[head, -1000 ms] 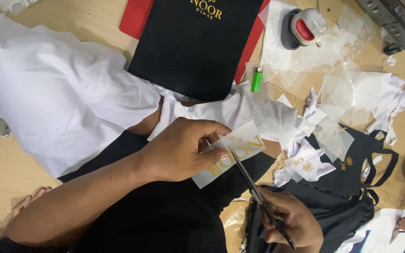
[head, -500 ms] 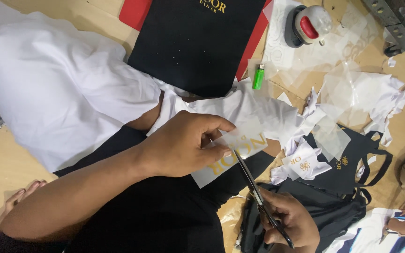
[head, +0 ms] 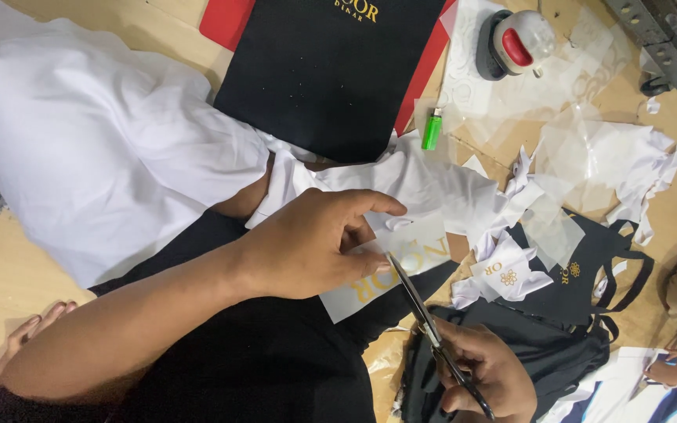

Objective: Applying gold heat-transfer decals to black tote bags using a small handheld heat press tool and scissors.

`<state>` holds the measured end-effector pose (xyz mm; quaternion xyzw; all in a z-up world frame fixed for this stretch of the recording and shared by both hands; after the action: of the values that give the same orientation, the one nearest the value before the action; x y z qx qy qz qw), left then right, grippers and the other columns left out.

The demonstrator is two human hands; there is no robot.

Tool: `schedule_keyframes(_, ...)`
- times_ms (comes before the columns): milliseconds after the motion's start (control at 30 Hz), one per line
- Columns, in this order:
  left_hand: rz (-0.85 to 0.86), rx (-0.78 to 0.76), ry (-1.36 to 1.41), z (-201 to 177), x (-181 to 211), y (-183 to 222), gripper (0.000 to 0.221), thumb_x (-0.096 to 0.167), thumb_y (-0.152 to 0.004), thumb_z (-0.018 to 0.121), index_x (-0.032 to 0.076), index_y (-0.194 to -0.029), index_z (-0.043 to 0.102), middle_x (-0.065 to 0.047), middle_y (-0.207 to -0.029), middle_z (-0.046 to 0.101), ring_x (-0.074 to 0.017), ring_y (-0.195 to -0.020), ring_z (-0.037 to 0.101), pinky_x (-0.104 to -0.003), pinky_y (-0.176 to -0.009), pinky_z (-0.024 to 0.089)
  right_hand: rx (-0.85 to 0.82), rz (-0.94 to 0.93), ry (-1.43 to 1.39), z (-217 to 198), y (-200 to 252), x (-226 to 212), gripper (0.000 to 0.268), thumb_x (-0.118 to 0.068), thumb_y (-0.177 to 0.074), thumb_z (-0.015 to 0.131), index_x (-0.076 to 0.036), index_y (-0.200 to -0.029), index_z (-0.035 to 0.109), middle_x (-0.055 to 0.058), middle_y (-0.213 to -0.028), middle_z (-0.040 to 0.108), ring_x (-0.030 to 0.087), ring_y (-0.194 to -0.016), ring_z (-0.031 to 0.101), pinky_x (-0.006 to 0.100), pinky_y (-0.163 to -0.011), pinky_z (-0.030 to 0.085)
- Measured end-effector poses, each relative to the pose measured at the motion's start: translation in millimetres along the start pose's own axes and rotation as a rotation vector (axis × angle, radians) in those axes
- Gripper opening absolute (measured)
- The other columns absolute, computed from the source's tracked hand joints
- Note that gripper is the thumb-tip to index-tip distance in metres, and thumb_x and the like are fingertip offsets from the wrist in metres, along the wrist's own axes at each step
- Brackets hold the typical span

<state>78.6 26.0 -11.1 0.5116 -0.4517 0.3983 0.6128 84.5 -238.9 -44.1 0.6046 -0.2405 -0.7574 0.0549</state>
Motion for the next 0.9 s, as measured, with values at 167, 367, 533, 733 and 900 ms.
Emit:
schedule_keyframes(167,-0.027,-0.012,-0.016,0.2,1.5,-0.8,0.059,0.016,-0.087,0.073,0.002,-0.140,0.050,-0.011,-0.088,0.080,-0.0145,-0.079,0.080,-0.027,-0.074,0.063,0.028,-0.002,0.062,-1.3,2.7,-0.9,0.105,-0.047,-0.072,0.093,0.011,-0.148,0.050,0.003,-0.058,0.057,0.010,-0.047,0.052,0.028,-0.048,0.035)
schedule_keyframes(367,-0.056,-0.022,-0.023,0.7,0.7,-0.6,0.062,0.018,-0.087,0.073,0.003,-0.141,0.048,-0.012,-0.088,0.080,-0.0157,-0.079,0.080,-0.027,-0.075,0.062,0.044,0.013,-0.006,-1.4,1.0,3.4,0.103,-0.042,-0.073,0.096,0.011,-0.147,0.048,0.005,-0.055,0.057,0.012,-0.045,0.053,0.030,-0.046,0.036)
schedule_keyframes(533,-0.056,-0.014,-0.029,1.4,2.6,-1.5,0.062,0.017,-0.085,0.074,0.004,-0.141,0.049,-0.012,-0.088,0.080,-0.0157,-0.079,0.080,-0.027,-0.074,0.062,0.023,-0.068,0.050,1.7,-1.3,-9.3,0.098,-0.042,-0.076,0.092,0.008,-0.148,0.049,0.003,-0.057,0.059,0.011,-0.046,0.055,0.028,-0.047,0.038)
schedule_keyframes(733,-0.044,-0.024,-0.012,5.8,2.0,-3.1,0.061,0.017,-0.086,0.073,0.004,-0.141,0.051,-0.012,-0.088,0.081,-0.0159,-0.079,0.080,-0.027,-0.073,0.063,0.018,-0.110,0.058,2.1,2.5,1.2,0.098,-0.043,-0.079,0.092,0.009,-0.149,0.047,0.003,-0.055,0.056,0.011,-0.045,0.051,0.028,-0.047,0.036)
schedule_keyframes(900,-0.059,-0.045,-0.054,7.7,3.5,-4.3,0.064,0.020,-0.085,0.074,0.005,-0.142,0.049,-0.012,-0.085,0.080,-0.0166,-0.079,0.081,-0.028,-0.072,0.062,0.009,-0.128,-0.022,5.0,1.4,-4.8,0.098,-0.039,-0.079,0.092,0.011,-0.148,0.044,0.005,-0.056,0.056,0.012,-0.045,0.051,0.029,-0.047,0.036)
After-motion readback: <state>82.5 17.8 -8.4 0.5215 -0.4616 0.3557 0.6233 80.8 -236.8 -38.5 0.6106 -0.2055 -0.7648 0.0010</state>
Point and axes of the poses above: each hand's wrist, its own y-axis away from the middle knuckle, its own z-axis out of the palm, x = y × z, the point moved 10 cm from there along -y, towards the middle knuckle
